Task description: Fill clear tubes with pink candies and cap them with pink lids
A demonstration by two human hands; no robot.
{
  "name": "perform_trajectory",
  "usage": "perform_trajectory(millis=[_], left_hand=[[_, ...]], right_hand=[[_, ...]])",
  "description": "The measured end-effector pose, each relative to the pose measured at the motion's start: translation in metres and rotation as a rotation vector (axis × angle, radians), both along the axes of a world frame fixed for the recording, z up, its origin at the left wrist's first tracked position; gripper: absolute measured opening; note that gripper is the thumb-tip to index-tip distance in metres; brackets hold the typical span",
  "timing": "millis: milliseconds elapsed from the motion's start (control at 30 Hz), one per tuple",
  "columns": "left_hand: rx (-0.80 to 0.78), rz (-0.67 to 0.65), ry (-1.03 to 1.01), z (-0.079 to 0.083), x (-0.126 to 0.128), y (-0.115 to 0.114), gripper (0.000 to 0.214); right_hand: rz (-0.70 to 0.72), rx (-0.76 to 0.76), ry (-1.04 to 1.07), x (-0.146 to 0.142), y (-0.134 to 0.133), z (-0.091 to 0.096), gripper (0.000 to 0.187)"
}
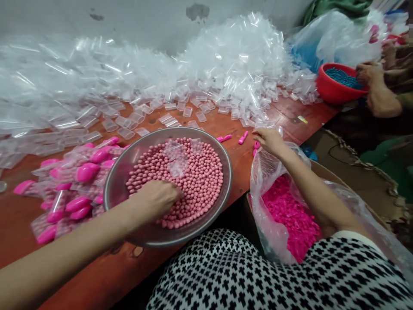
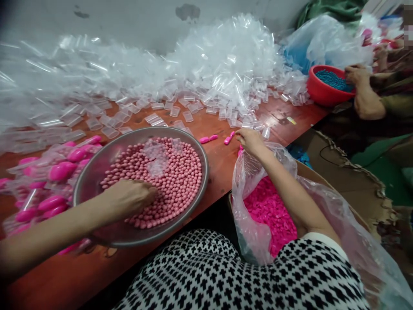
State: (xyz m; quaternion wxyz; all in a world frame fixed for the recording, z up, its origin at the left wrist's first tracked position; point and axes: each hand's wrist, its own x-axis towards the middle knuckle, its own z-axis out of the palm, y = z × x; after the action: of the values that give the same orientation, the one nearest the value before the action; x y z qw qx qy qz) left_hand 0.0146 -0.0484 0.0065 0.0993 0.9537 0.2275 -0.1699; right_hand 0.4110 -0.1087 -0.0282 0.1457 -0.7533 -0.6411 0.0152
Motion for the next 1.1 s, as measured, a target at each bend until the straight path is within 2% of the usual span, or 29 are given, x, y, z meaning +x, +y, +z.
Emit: perform_trajectory(millis=[67,100,167,233,367,467,533,633,667,733,833,900,933,1000,1067,1100], left_hand=[[-0.021,-0.085,0.101,-0.005,0.021,-0.01,0.025],[-0.025,-0.087,0.095,-0.008,0.031,-0.014,0.026],[-0.034,-0.05,0.013,-0.013,0.046,-0.02,0.025],[-0.114,0.029,-0.109,-0.016,0.052,-0.02,0.022],[-0.568,0.272,-0.482,-0.012,0.043,-0.013,0.02],[-0.86,0.415,-0.734,-0.006,0.032,-0.01,0.023],[-0.972,0.489,-0.845,-0.005,0.027,-0.011,0.025],[-1.072,0.569,-0.959,-0.005,0.028,-0.014,0.032],[-1.099,0.579,-0.982,-0.006,0.028,-0.016,0.034],[-1.159,0.582,-1.011,-0.007,0.029,-0.019,0.036],[-1.243,0.586,-1.03,-0.006,0.026,-0.022,0.037],[-1.234,0.592,-1.039,-0.004,0.02,-0.02,0.038],[-1.166,0.578,-1.023,-0.003,0.017,-0.018,0.037],[-0.883,0.501,-0.904,-0.001,0.013,-0.012,0.029],[-0.544,0.408,-0.682,-0.002,0.013,-0.005,0.018],[-0.428,0.378,-0.577,-0.004,0.016,-0.003,0.014]], right_hand=[[0.079,-0.038,-0.025,0.003,0.013,-0.006,0.036],[0.14,-0.064,-0.031,0.002,0.019,-0.009,0.04],[0.272,-0.128,-0.06,-0.001,0.03,-0.015,0.044],[0.344,-0.169,-0.08,-0.003,0.038,-0.021,0.036],[0.246,-0.133,-0.035,0.0,0.043,-0.027,0.017],[0.139,-0.051,0.038,-0.003,0.037,-0.021,0.016],[0.081,0.05,0.27,-0.014,0.028,-0.01,0.018],[0.064,0.184,0.894,-0.049,0.013,0.014,0.03],[0.083,0.194,1.033,-0.064,0.008,0.022,0.035],[0.142,0.174,1.142,-0.096,0.0,0.039,0.039],[0.21,0.16,1.148,-0.133,-0.008,0.054,0.039],[0.228,0.17,1.145,-0.147,-0.009,0.06,0.037],[0.232,0.174,1.143,-0.151,-0.009,0.062,0.036],[0.23,0.159,1.155,-0.155,-0.01,0.067,0.035],[0.223,0.127,1.222,-0.157,-0.011,0.071,0.038],[0.213,0.109,1.28,-0.159,-0.011,0.073,0.041]])
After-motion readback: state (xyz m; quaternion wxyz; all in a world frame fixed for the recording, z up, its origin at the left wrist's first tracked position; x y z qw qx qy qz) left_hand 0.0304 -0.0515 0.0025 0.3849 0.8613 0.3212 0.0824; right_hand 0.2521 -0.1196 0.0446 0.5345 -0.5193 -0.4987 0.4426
